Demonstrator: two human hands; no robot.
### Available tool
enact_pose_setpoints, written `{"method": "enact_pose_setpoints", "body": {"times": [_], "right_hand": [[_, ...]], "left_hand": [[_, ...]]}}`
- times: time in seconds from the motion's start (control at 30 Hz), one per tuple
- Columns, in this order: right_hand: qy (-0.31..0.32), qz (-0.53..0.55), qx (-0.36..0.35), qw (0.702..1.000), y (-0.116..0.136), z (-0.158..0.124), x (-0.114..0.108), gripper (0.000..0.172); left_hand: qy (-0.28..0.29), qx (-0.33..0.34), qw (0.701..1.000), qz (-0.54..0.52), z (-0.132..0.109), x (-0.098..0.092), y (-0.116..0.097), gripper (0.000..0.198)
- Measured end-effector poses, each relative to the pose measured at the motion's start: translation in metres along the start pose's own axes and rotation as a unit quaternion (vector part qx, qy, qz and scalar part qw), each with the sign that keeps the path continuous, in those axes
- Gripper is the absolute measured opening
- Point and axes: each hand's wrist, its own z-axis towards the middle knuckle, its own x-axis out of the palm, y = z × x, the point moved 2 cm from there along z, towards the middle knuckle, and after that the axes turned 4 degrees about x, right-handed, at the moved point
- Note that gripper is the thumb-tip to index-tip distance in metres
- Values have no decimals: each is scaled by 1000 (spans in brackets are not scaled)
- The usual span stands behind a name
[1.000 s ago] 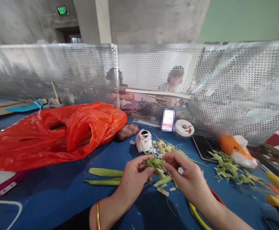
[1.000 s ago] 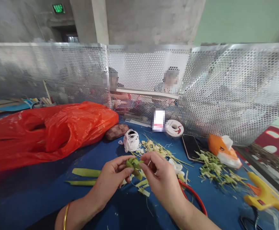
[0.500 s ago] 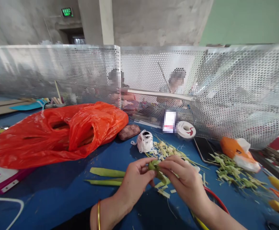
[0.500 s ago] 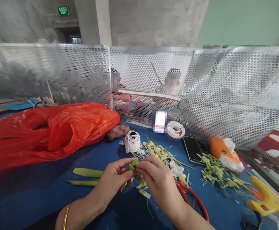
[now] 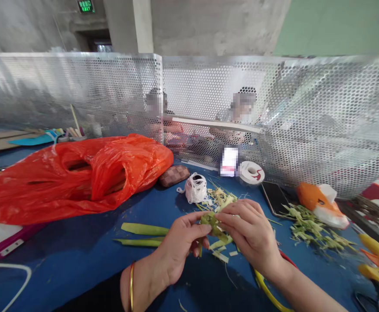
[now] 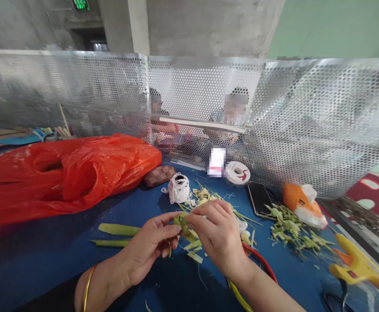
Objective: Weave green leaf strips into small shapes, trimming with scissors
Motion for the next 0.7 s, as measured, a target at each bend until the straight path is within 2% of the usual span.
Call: {"method": "enact_pose_setpoints", "body": {"times": [0.1, 0.23, 0.4, 0.5, 0.57, 0.63, 0.7], "right_hand": [[-17, -4, -9, 1000, 1, -1, 3, 15], [25, 41, -11, 999, -1, -1, 5, 17], [58, 68, 7, 996, -1, -1, 6, 21], [71, 110, 87, 988, -2, -2, 9, 11], [84, 145, 184, 969, -5, -4, 11, 3], [96, 183, 285, 936, -9, -5, 13, 9], [115, 240, 355, 896, -11, -6, 15, 18]], "left_hand": [[4, 0, 1000, 1, 0, 1, 0, 40], [-6, -4, 1000, -3, 2, 0, -1, 47], [11, 7, 999, 45, 0, 1, -1, 44], [27, 24, 995, 88, 1, 2, 0, 45], [38, 30, 992, 114, 2, 2, 0, 46], [47, 36, 989, 137, 2, 3, 1, 47], [55, 48, 985, 154, 3, 5, 0, 46]]}}
